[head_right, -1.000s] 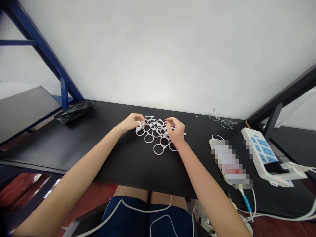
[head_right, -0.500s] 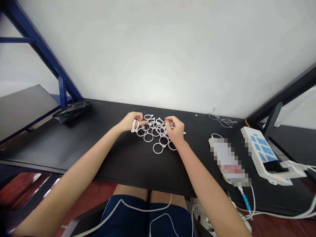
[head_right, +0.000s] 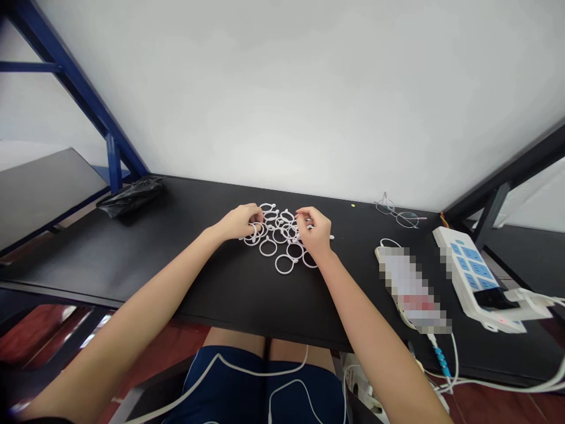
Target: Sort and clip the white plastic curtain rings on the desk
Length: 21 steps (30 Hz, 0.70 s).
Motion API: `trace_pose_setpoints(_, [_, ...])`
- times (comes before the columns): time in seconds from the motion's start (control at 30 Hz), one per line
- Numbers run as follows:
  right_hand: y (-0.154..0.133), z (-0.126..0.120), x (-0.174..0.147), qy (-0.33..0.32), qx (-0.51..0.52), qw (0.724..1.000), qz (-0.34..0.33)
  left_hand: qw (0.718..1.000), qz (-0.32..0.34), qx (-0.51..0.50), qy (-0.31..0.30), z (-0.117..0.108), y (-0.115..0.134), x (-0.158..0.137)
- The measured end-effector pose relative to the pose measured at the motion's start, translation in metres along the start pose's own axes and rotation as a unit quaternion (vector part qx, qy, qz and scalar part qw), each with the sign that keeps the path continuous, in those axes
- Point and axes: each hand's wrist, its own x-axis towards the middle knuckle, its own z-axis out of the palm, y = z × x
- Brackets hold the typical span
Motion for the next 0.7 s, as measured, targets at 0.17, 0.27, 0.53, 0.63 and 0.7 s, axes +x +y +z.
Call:
trace_pose_setpoints(0.17, [0.000, 0.000, 0.000, 0.004, 0.003, 1.000, 0.001, 0.982, 0.001, -0.189, 0.016, -0.011, 0.001, 0.003])
trace_pose_setpoints(0.27, [-0.001, 0.000, 0.000, 0.001, 0.006, 1.000, 0.002, 0.953, -0.037, -0.293, -0.062, -0.024, 0.001, 0.001])
trace_pose_setpoints(0.53, [-0.001, 0.000, 0.000, 0.003, 0.010, 1.000, 0.000, 0.921, -0.053, -0.350, -0.163, -0.038, 0.000, -0.005])
trace_pose_setpoints(0.63, [-0.001, 0.000, 0.000, -0.001, 0.009, 1.000, 0.003, 0.914, -0.044, -0.346, -0.205, -0.036, -0.002, -0.004])
trace_pose_setpoints(0.7, [0.000, 0.000, 0.000, -0.004, 0.010, 1.000, 0.005, 0.916, -0.038, -0.324, -0.232, -0.034, -0.004, -0.003])
